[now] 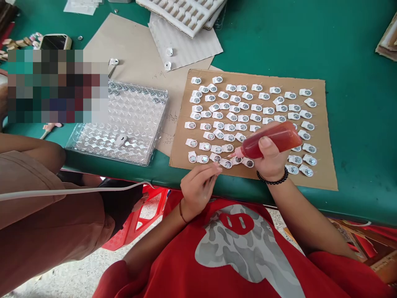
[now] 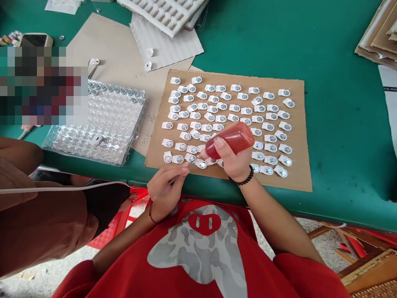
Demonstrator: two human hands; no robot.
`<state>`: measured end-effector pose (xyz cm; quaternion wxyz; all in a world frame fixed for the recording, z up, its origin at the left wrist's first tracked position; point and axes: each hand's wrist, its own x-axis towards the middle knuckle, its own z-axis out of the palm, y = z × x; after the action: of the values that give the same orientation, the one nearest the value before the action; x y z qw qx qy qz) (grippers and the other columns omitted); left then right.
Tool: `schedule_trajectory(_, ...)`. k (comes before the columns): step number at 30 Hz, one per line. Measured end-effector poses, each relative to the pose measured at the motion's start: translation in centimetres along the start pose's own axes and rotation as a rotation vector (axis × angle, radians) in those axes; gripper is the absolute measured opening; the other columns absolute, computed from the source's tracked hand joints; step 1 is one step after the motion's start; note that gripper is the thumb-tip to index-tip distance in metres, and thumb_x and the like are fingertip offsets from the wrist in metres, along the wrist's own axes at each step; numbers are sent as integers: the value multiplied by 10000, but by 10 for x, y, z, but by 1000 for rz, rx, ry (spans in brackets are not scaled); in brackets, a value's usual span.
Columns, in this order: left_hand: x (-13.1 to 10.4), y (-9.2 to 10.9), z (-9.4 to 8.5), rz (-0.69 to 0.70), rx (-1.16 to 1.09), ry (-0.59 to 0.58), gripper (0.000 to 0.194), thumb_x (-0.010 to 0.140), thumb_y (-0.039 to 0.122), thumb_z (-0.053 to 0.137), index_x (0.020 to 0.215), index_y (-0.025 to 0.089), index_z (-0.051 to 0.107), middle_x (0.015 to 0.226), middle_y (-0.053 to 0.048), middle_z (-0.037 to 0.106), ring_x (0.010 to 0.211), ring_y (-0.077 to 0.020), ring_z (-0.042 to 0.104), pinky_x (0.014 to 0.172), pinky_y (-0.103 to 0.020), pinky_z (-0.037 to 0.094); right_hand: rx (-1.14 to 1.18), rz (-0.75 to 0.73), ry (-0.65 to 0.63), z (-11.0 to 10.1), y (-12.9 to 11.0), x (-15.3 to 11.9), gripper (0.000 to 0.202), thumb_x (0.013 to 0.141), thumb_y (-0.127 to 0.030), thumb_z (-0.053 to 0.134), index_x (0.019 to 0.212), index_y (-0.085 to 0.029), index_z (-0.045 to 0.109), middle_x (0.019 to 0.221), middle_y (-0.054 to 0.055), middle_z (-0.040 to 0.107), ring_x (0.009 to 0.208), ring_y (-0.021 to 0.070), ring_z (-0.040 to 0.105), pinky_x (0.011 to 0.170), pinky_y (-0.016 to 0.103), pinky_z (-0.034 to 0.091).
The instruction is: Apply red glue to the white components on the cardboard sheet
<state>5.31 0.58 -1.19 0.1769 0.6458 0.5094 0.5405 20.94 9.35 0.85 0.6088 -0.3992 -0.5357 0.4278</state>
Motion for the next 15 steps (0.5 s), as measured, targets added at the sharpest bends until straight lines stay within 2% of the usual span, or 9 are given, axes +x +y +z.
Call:
schedule_trajectory(4, 8, 3, 0, -223, -74, 111, 190, 743, 77, 649, 873, 215, 645, 828, 16, 691, 791, -112, 660, 713, -221, 554, 59, 40, 38, 2, -3, 1, 229, 734, -447, 645, 727, -224, 594, 554, -12, 560, 481, 148, 557, 404, 281, 446)
schedule_trajectory(7, 14, -1, -2, -358, -130, 139, 134, 768, 156, 642, 889, 215, 648, 848, 13, 687, 769, -119, 667, 698, -233, 561, 122, 87, 49, 2, -3, 1, 242, 745, -464, 626, 738, -229, 569, 543, -25, 540, 454, 146, 552, 369, 273, 414)
schedule_trajectory(11, 20, -13, -2, -417, -115, 105, 209, 779, 248, 641, 983, 208, 645, 869, -13, 687, 762, -125, 664, 694, -234, 558, 159, 95, 28, 3, -2, 1, 233, 760, -462, 607, 741, -238, 547, 524, -37, 528, 417, 144, 536, 362, 276, 419)
schedule_trajectory(15, 19, -21, 0, -378, -116, 116, 241, 780, 258, 639, 1017, 217, 639, 855, -12, 694, 778, -138, 667, 716, -258, 558, 162, 120, -31, 5, 1, -2, 238, 769, -456, 598, 739, -225, 549, 523, -35, 538, 424, 157, 560, 354, 279, 428)
